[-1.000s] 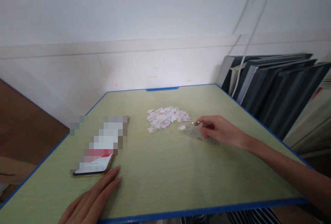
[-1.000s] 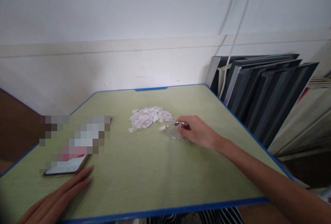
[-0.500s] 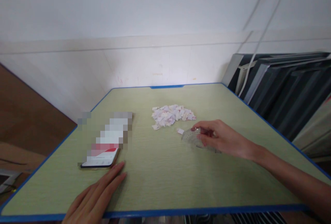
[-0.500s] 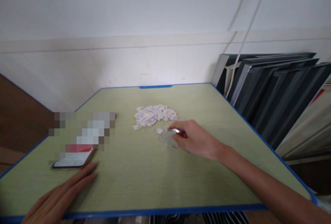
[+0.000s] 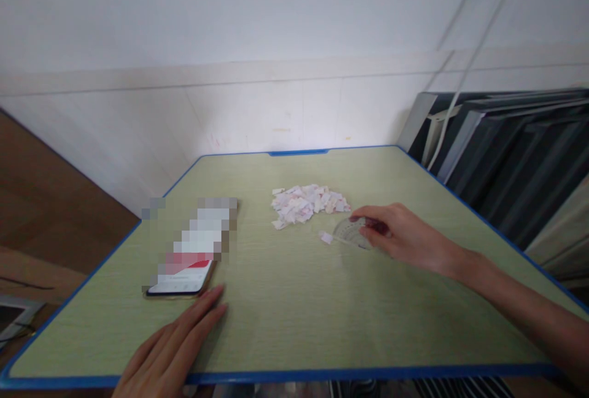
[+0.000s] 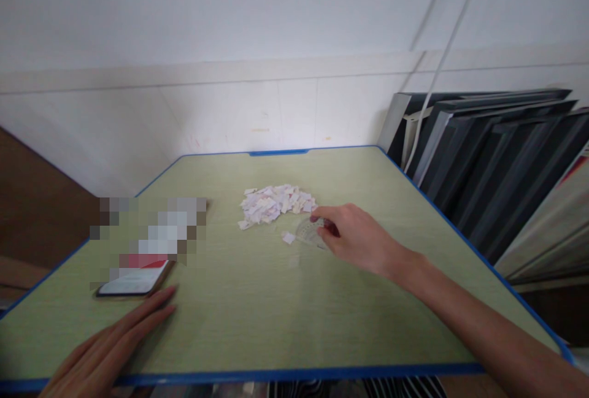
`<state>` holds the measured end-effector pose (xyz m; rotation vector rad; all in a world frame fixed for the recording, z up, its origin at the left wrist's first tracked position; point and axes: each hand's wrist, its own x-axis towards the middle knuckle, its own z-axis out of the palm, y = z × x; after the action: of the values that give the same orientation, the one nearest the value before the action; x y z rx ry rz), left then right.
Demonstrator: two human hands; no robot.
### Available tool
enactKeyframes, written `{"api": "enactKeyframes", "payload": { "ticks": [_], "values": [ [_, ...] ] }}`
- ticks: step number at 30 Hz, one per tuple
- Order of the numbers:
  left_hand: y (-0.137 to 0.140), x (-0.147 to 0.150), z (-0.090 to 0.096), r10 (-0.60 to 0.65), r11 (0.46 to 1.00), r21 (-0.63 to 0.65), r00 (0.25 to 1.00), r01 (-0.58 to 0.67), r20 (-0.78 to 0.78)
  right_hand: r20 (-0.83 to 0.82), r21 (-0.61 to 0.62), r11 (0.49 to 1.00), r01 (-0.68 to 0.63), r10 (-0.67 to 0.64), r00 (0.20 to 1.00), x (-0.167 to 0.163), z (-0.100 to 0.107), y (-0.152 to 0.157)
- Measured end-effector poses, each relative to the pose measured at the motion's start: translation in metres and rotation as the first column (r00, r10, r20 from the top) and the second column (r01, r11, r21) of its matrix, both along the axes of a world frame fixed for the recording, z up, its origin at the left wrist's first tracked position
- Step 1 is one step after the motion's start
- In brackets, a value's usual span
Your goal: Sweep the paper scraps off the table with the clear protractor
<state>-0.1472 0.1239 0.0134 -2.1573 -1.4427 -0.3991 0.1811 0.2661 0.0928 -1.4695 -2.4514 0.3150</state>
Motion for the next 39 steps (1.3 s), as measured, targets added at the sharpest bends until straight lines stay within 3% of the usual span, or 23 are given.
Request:
{"api": "enactKeyframes", "payload": {
  "ticks": [3, 5, 8, 12, 21, 25, 30, 35, 36, 39],
  "values": [
    [0.001, 0.0, 0.002, 0.001, 1.0, -0.002, 1.0, -0.001, -0.021, 0.143, 0.138, 0.99, 0.006, -0.026, 0.989, 0.006, 0.003, -0.006],
    [0.001, 0.0, 0.003, -0.025, 1.0, 0.011, 0.999, 0.026, -0.034, 0.174, 0.126, 0.99, -0.061, 0.038, 0.984, 0.01, 0.004, -0.01],
    [0.002, 0.0, 0.004, -0.032, 0.999, 0.021, 0.999, 0.033, -0.037, 0.158, 0.091, 0.988, -0.126, 0.11, 0.981, 0.016, 0.004, -0.015],
    [0.001, 0.001, 0.003, 0.009, 1.0, 0.014, 1.0, -0.009, -0.027, 0.144, 0.145, 0.984, -0.103, 0.082, 0.986, 0.023, 0.004, -0.018],
    [0.0, 0.001, 0.003, 0.015, 1.0, 0.007, 1.0, -0.015, -0.021, 0.07, 0.219, 0.958, -0.185, 0.174, 0.982, 0.031, 0.008, -0.032],
    [0.0, 0.0, 0.003, -0.021, 1.0, 0.018, 0.999, 0.022, -0.034, 0.037, 0.1, 0.953, -0.285, 0.283, 0.958, 0.034, 0.016, -0.041],
    [0.002, -0.002, 0.004, -0.004, 1.0, 0.014, 0.998, 0.005, -0.056, -0.06, -0.143, 0.901, -0.409, 0.405, 0.912, 0.039, 0.028, -0.048],
    [0.001, -0.005, 0.002, -0.043, 0.999, 0.026, 0.999, 0.043, -0.03, -0.072, -0.12, 0.937, -0.327, 0.321, 0.944, 0.041, 0.025, -0.047],
    [0.001, -0.005, 0.001, -0.003, 1.0, 0.013, 1.0, 0.003, -0.006, -0.07, -0.127, 0.937, -0.325, 0.319, 0.945, 0.041, 0.024, -0.048],
    [0.0, -0.007, 0.001, -0.022, 1.0, -0.006, 0.999, 0.021, -0.041, -0.079, -0.229, 0.9, -0.372, 0.363, 0.928, 0.041, 0.025, -0.052]
  ]
}}
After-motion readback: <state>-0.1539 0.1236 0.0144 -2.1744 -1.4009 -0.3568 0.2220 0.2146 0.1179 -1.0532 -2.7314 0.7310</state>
